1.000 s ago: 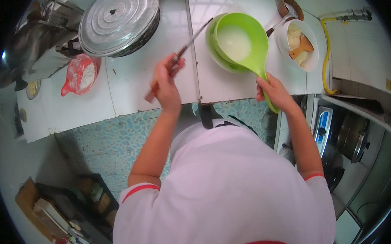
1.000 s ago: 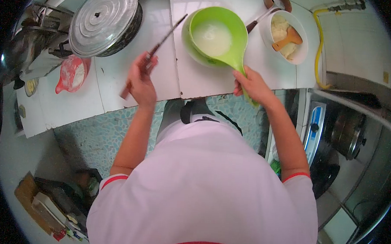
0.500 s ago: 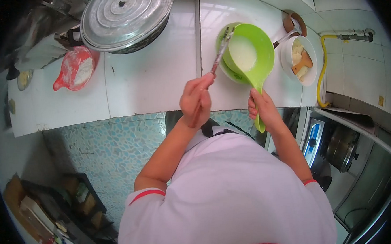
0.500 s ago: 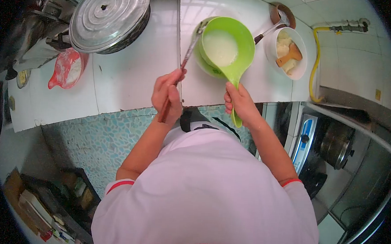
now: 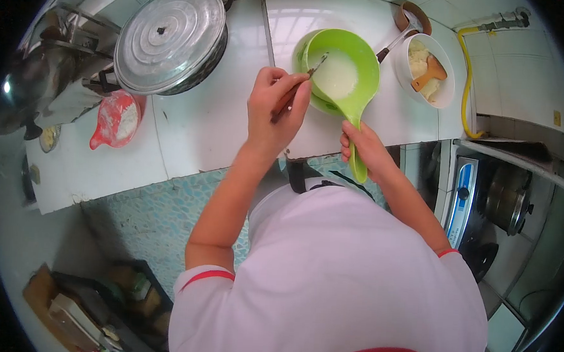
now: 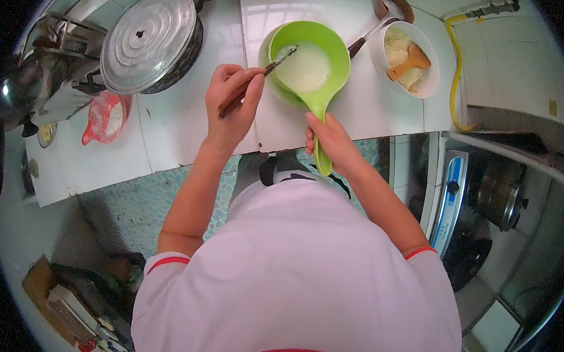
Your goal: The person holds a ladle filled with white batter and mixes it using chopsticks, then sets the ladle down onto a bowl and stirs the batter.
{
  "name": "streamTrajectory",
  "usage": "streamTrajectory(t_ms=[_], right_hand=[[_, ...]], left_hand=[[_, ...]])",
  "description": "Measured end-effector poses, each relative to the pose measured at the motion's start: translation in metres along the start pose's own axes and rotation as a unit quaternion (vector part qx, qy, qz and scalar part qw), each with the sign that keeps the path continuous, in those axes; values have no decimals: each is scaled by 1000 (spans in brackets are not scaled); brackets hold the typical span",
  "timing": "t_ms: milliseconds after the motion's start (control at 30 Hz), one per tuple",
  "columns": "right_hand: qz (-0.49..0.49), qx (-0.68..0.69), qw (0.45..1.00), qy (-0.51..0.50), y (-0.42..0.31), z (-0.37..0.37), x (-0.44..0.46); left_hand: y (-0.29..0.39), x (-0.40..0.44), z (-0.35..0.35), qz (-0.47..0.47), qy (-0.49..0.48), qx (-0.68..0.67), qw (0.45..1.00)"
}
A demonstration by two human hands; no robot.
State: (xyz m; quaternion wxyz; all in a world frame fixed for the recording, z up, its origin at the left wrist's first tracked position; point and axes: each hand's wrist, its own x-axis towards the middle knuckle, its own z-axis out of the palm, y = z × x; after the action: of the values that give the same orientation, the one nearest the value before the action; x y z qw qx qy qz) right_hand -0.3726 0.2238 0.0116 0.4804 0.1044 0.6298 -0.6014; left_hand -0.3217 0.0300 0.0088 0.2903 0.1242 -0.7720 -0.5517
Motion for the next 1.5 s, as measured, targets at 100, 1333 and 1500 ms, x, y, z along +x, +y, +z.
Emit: streamTrajectory(t_ms=[100,1333,1500], right_hand=[[-10,25,1000,0,2,-3,0],[2,90,995,50,-4,46,-1],[1,118,992,45,-6,45,-1]], left_hand=[[16,3,10,44,-180,72,980],[-40,-82,16,-7,85,-189,978],[-33,-84,9,-85,162,-264,947]])
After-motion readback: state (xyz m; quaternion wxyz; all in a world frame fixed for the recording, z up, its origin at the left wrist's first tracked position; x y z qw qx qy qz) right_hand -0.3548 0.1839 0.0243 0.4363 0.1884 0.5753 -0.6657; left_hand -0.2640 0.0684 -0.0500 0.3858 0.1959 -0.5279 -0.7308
